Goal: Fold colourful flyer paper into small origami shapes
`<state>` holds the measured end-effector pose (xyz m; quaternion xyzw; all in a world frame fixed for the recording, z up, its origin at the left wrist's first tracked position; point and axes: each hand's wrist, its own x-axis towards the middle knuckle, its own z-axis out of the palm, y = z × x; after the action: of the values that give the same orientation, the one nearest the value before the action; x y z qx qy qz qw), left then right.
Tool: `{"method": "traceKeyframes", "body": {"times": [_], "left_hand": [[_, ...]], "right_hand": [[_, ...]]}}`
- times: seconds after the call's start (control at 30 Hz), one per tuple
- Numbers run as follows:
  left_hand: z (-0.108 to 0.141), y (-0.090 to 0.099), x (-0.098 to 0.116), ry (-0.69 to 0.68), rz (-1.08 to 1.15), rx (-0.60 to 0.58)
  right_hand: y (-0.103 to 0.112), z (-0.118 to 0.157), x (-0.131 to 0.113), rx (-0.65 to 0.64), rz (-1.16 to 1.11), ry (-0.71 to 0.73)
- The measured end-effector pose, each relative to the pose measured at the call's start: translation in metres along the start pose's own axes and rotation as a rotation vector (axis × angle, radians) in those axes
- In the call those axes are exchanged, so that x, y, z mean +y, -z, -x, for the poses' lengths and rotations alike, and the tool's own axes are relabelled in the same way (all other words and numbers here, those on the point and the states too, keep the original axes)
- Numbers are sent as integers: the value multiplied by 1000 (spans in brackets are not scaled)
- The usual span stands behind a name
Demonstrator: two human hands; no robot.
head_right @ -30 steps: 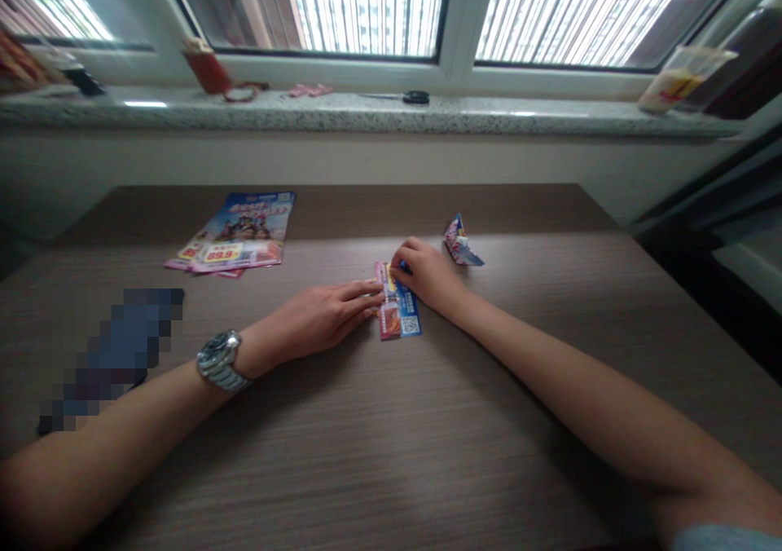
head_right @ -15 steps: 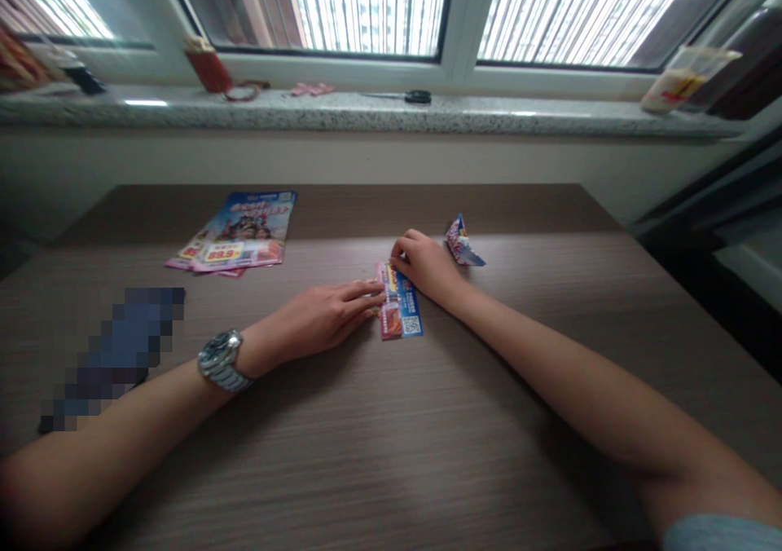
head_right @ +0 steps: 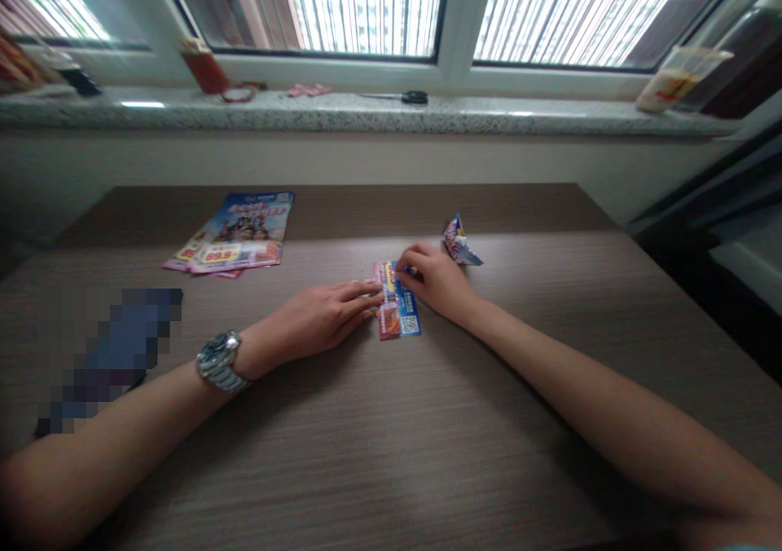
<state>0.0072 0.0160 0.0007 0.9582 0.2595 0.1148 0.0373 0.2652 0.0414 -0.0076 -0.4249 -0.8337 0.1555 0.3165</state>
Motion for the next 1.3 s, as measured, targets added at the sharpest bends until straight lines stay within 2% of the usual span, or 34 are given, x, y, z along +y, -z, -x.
{"method": "traceKeyframes", "body": {"times": [0.13, 0.33, 0.57, 1.07, 1.3], "left_hand": [[0, 0, 0, -16, -15, 9], [-1, 2, 1, -31, -28, 13], [-1, 3, 1, -19, -29, -8], [-4, 3, 10, -37, -100, 42], [-4, 4, 17, -155, -19, -14]], "right_hand": [[6, 18, -7, -43, 28, 74], [5, 35, -14, -108, 23, 93], [0, 39, -9, -99, 65, 135], [-2, 42, -11, -111, 183, 150], [-2, 43, -13, -107, 195, 132]]}}
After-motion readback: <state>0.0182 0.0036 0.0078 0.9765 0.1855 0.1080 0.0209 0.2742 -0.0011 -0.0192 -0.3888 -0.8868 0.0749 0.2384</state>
